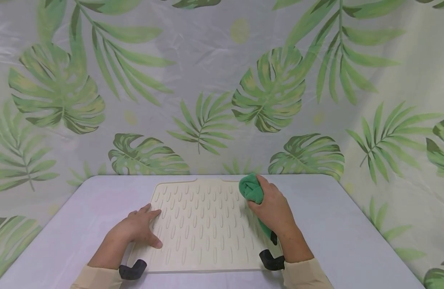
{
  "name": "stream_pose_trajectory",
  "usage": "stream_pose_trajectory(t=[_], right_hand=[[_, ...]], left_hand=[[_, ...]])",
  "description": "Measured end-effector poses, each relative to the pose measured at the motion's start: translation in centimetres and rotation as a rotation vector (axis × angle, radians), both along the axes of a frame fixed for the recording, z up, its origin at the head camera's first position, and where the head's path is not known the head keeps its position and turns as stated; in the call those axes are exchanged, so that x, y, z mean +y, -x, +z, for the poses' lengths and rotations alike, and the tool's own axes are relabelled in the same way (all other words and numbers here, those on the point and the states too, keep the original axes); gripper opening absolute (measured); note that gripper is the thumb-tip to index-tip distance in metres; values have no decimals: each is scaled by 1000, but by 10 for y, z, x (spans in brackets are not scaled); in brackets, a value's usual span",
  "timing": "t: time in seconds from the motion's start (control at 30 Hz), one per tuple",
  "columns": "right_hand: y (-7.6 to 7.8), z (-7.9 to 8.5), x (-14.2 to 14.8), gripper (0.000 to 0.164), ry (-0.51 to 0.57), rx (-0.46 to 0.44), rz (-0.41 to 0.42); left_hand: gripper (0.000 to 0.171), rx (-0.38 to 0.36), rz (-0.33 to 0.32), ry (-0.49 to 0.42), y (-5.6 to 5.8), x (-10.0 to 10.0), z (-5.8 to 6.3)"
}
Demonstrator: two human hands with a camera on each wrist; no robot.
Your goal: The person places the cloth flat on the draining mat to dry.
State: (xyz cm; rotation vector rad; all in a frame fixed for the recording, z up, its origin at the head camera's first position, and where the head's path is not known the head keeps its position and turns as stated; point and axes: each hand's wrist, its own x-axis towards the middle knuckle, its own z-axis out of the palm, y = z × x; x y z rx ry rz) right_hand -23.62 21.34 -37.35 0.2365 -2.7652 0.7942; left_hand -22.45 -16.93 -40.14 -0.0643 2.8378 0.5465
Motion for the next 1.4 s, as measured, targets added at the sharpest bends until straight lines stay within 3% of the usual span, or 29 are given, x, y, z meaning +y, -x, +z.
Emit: stream_pose_trajectory(t=[1.4], right_hand=[[-4,-4,-15,78,-3,48,70]], left_hand=[[112,16,-14,11,0,1,0]])
